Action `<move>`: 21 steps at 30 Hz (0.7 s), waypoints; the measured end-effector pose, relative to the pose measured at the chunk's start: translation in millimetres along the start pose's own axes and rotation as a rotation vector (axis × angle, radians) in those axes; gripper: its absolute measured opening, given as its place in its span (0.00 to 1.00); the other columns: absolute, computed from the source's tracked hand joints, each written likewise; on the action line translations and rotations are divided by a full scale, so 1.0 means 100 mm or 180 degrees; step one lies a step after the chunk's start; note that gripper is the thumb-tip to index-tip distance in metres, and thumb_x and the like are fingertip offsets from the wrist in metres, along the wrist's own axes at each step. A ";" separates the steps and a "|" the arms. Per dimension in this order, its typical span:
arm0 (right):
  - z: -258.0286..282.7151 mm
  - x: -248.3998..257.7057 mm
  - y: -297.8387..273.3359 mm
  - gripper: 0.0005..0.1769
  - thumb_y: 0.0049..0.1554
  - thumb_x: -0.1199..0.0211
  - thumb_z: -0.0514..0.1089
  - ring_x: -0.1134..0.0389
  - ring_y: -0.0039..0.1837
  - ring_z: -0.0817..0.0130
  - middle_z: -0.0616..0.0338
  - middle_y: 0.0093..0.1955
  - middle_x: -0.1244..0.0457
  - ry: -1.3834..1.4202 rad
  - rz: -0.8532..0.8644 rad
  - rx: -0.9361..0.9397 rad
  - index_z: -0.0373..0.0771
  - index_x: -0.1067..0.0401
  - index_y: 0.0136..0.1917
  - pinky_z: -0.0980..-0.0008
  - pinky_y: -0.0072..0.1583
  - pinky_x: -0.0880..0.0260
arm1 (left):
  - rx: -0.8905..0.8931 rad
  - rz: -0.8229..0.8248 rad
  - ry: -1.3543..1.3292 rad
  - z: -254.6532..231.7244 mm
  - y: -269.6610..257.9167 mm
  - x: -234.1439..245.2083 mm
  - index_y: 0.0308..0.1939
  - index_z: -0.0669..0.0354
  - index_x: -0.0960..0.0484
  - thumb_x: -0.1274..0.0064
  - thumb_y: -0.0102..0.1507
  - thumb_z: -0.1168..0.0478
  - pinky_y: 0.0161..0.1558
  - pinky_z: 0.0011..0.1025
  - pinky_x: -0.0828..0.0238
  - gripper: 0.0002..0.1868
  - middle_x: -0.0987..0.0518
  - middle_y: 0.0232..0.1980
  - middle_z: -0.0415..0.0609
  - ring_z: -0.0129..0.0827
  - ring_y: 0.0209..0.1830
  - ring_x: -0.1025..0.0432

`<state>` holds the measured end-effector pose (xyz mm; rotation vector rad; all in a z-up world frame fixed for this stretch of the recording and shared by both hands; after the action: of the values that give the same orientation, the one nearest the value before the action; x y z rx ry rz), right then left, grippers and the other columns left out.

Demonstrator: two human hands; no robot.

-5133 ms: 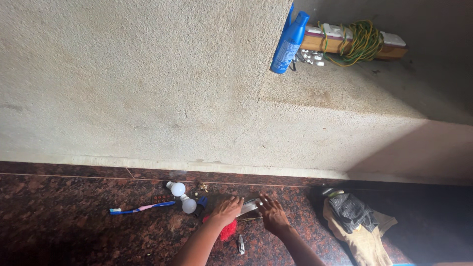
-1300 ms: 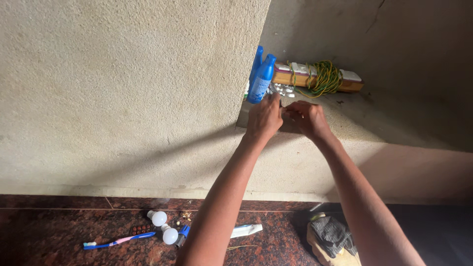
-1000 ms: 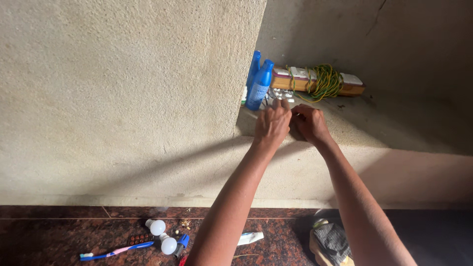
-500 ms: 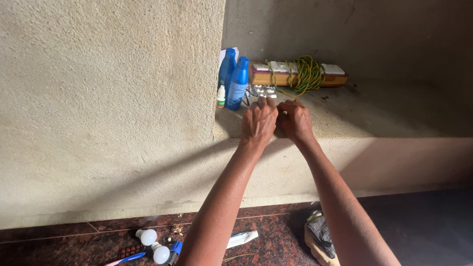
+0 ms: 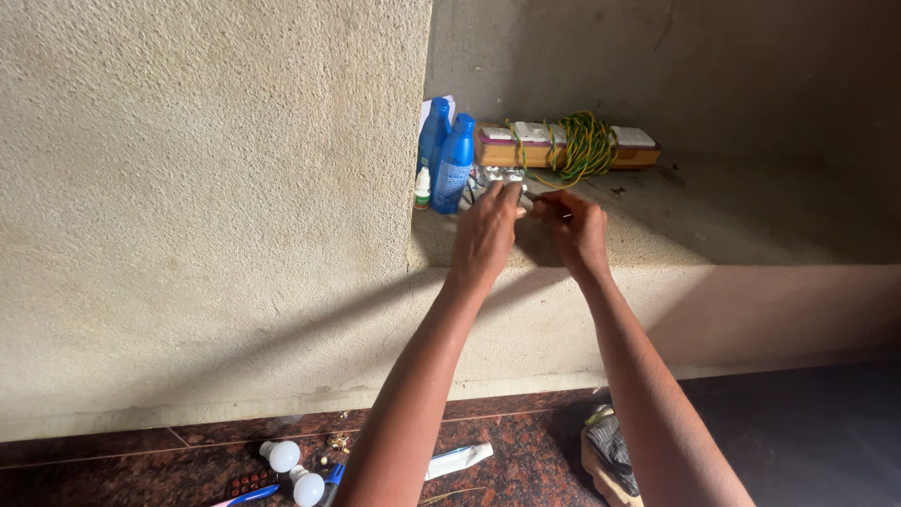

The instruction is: The person moves several items including blue bottles, a red cloth, light bulbs, and a tube of toothpaste between the floor and a wall-recessed ledge, arranging them on the ledge.

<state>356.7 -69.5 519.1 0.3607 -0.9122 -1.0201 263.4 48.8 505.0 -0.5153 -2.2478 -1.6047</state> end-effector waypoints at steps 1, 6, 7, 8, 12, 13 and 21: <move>-0.04 0.02 -0.01 0.14 0.55 0.41 0.32 0.24 0.50 0.72 0.55 0.48 0.26 0.0291 -0.0042 -0.0130 0.35 0.20 0.53 0.69 0.56 0.23 | -0.0003 0.0003 -0.0001 0.01 -0.01 0.02 0.61 0.69 0.23 0.49 0.66 0.78 0.25 0.22 0.22 0.19 0.19 0.55 0.61 0.33 0.34 0.21; 0.04 0.01 -0.02 0.09 0.61 0.33 0.39 0.28 0.49 0.70 0.51 0.50 0.30 0.0317 0.0117 0.0064 0.35 0.20 0.55 0.69 0.52 0.25 | 0.0249 0.0460 -0.0855 -0.01 0.00 0.13 0.65 0.61 0.24 0.43 0.63 0.67 0.25 0.24 0.25 0.25 0.15 0.38 0.51 0.29 0.28 0.21; 0.09 -0.01 -0.02 0.10 0.62 0.32 0.40 0.29 0.50 0.69 0.50 0.52 0.33 0.0369 0.0171 0.0208 0.34 0.20 0.55 0.69 0.52 0.24 | 0.0246 0.0458 -0.0849 -0.04 0.01 0.18 0.65 0.61 0.24 0.43 0.63 0.67 0.25 0.24 0.25 0.25 0.15 0.38 0.51 0.29 0.28 0.21; 0.09 0.00 -0.03 0.10 0.62 0.32 0.40 0.29 0.50 0.69 0.50 0.52 0.33 0.0372 0.0173 0.0207 0.34 0.20 0.55 0.69 0.52 0.24 | 0.0387 0.0576 -0.0812 -0.03 0.01 0.18 0.65 0.60 0.24 0.43 0.63 0.65 0.23 0.26 0.26 0.24 0.15 0.36 0.49 0.30 0.26 0.21; 0.02 -0.12 -0.08 0.13 0.62 0.36 0.45 0.27 0.49 0.73 0.55 0.49 0.28 0.0846 0.0781 -0.0329 0.37 0.22 0.57 0.71 0.51 0.24 | 0.0430 0.0349 -0.0792 -0.04 0.01 0.32 0.58 0.57 0.19 0.40 0.62 0.60 0.27 0.28 0.25 0.20 0.14 0.33 0.46 0.29 0.27 0.20; 0.02 -0.17 -0.10 0.13 0.64 0.37 0.45 0.27 0.48 0.72 0.54 0.49 0.27 0.0835 0.0992 -0.0458 0.37 0.21 0.57 0.71 0.51 0.26 | 0.0430 0.0349 -0.0795 -0.04 0.01 0.33 0.58 0.57 0.19 0.40 0.62 0.60 0.27 0.28 0.25 0.20 0.14 0.33 0.46 0.29 0.27 0.20; 0.04 -0.12 -0.08 0.16 0.59 0.34 0.43 0.26 0.48 0.72 0.54 0.50 0.27 0.0607 0.0741 -0.0354 0.37 0.22 0.59 0.71 0.51 0.24 | 0.0889 0.0299 -0.0936 0.17 -0.01 0.20 0.49 0.55 0.17 0.50 0.69 0.61 0.18 0.27 0.28 0.08 0.16 0.33 0.46 0.28 0.20 0.23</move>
<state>346.5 -62.4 510.8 0.2469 -0.7040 -0.8034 243.9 66.4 508.0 -0.8084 -2.5625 -1.2065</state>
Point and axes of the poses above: each hand's wrist, its own y-axis towards the middle knuckle, its own x-axis out of the back of the hand, z = x × y, the point moved 9 cm from there along y, towards the middle knuckle
